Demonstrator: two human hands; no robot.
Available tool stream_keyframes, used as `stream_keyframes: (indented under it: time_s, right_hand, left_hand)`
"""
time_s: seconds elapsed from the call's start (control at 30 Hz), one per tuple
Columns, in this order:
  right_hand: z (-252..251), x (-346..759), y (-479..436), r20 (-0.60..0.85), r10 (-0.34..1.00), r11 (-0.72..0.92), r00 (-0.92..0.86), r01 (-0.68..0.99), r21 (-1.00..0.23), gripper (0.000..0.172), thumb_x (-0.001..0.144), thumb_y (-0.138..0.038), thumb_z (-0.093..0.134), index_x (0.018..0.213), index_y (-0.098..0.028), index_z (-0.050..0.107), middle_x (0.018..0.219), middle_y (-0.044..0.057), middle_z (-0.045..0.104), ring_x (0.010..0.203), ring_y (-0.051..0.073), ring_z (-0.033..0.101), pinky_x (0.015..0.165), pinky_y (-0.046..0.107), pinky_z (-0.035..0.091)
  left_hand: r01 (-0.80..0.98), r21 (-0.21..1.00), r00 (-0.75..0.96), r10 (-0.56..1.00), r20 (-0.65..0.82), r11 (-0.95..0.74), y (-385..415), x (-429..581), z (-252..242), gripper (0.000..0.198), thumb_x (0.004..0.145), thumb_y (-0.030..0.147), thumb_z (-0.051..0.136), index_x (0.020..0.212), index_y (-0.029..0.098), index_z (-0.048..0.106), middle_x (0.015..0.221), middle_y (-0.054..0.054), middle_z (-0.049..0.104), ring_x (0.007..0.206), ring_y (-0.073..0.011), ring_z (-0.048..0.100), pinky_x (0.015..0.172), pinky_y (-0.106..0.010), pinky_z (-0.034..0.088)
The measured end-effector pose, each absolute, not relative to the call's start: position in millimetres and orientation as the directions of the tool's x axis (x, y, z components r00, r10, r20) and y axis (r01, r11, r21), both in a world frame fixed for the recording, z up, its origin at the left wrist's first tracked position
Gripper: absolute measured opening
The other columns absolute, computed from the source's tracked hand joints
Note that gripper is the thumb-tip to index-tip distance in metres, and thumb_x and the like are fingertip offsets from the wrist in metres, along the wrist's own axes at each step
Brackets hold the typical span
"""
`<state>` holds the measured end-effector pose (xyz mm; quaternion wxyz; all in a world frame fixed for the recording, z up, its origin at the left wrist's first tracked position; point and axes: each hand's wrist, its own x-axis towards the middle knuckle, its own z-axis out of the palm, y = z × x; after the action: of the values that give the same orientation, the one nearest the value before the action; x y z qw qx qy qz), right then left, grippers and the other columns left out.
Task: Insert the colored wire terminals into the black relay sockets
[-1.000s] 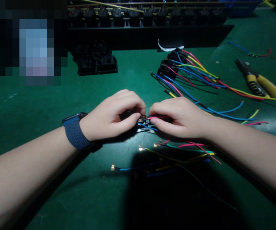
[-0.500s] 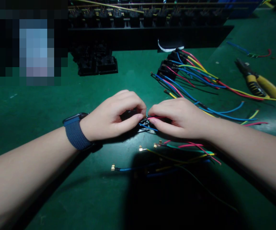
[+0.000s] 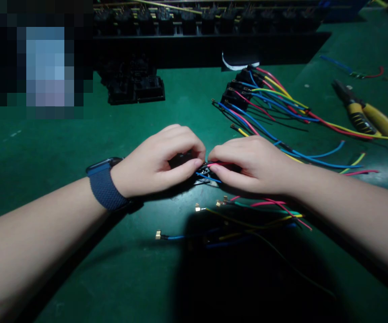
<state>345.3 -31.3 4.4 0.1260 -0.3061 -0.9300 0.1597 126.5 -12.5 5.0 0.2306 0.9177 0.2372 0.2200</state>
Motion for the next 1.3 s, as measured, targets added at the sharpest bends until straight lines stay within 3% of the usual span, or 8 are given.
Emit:
stream_keyframes:
  time_s: [1.3]
  right_hand:
    - [3.2,344.0,-28.6,0.086,0.644,0.720,-0.760,0.564,-0.404,0.017,0.087,-0.026,0.045,0.083,-0.017,0.059,0.070,0.000,0.057,0.064,0.012,0.049,0.057,0.025,0.025]
  left_hand:
    - [0.391,0.536,0.780,0.578,0.238,-0.748,-11.9,128.2,4.8,0.018,0.089,0.031,0.049,0.090,0.018,0.060,0.085,-0.004,0.061,0.081,-0.0173,0.054,0.076,-0.031,0.044]
